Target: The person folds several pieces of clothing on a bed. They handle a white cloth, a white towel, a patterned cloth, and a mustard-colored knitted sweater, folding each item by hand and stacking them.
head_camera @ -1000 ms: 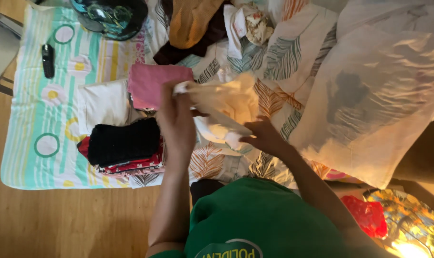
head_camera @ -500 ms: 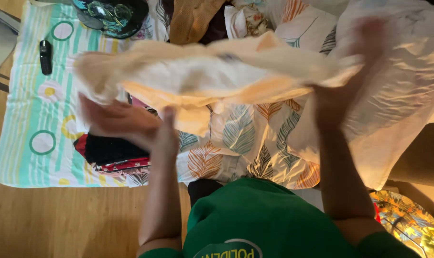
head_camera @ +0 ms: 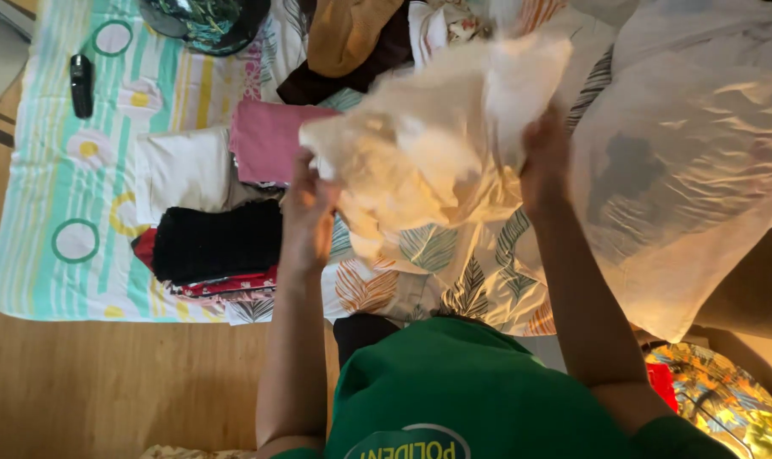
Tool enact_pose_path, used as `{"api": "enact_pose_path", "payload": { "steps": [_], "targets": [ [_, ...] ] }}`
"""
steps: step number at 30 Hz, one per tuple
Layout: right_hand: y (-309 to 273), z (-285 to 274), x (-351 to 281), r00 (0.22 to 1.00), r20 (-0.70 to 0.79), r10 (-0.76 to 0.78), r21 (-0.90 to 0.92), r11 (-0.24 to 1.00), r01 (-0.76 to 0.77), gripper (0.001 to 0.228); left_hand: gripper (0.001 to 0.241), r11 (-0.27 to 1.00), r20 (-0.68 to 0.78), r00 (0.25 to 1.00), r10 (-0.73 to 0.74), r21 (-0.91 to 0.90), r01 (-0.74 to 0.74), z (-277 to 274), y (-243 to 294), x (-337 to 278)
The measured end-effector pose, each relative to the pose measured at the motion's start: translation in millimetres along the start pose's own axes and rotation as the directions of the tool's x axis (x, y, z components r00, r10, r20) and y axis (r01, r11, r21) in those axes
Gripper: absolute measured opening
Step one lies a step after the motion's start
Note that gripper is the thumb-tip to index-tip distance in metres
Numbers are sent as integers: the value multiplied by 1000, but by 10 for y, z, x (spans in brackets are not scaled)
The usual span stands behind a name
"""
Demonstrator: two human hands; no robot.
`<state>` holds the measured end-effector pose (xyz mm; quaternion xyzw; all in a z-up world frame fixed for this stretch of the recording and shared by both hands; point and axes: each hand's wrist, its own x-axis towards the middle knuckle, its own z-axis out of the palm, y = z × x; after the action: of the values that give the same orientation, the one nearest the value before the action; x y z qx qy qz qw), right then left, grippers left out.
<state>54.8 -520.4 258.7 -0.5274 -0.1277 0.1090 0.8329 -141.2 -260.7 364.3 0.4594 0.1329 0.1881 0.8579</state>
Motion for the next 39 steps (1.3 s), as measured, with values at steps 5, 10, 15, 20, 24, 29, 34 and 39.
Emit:
{"api": "enact_pose_path", "payload": {
  "steps": [5, 10, 15, 20, 24, 29, 34, 39],
  "targets": [
    [548, -289, -35, 992, 19, 121, -513, 853, -94, 44, 33, 858, 55, 978, -202, 492, 150, -940, -982, 190],
    [134, -365, -84, 946, -116, 302, -619, 723, -307, 23, 29, 986, -24, 989, -149, -74, 147, -696, -254, 115],
    [158, -697, -33, 977, 93, 194, 92, 975, -202, 9, 36, 963, -165, 981, -104, 229, 141, -686, -129, 99],
    [197, -508, -175, 953, 17, 302, -302, 910, -283, 18, 40, 989, -56, 996, -63, 127, 69, -947, -454, 161],
    [177, -436, -242, 963, 39, 267, -120, 958, -261, 21, 41, 980, -71, 997, -40, 193, 53, -717, -243, 120],
    [-212, 25, -324, 965, 43, 260, -53, 965, -258, 22, 40, 941, -135, 990, -37, 328, 79, -863, -508, 200],
    [-246, 193, -389, 972, 70, 223, -86, 972, -217, 18, 37, 980, -7, 990, -138, 140, 138, -592, -474, 95],
    [-297, 503, -570, 971, 230, -73, -575, 794, 196, 26, 48, 932, 83, 944, -318, 209, 296, -313, -471, 34]
  ]
}}
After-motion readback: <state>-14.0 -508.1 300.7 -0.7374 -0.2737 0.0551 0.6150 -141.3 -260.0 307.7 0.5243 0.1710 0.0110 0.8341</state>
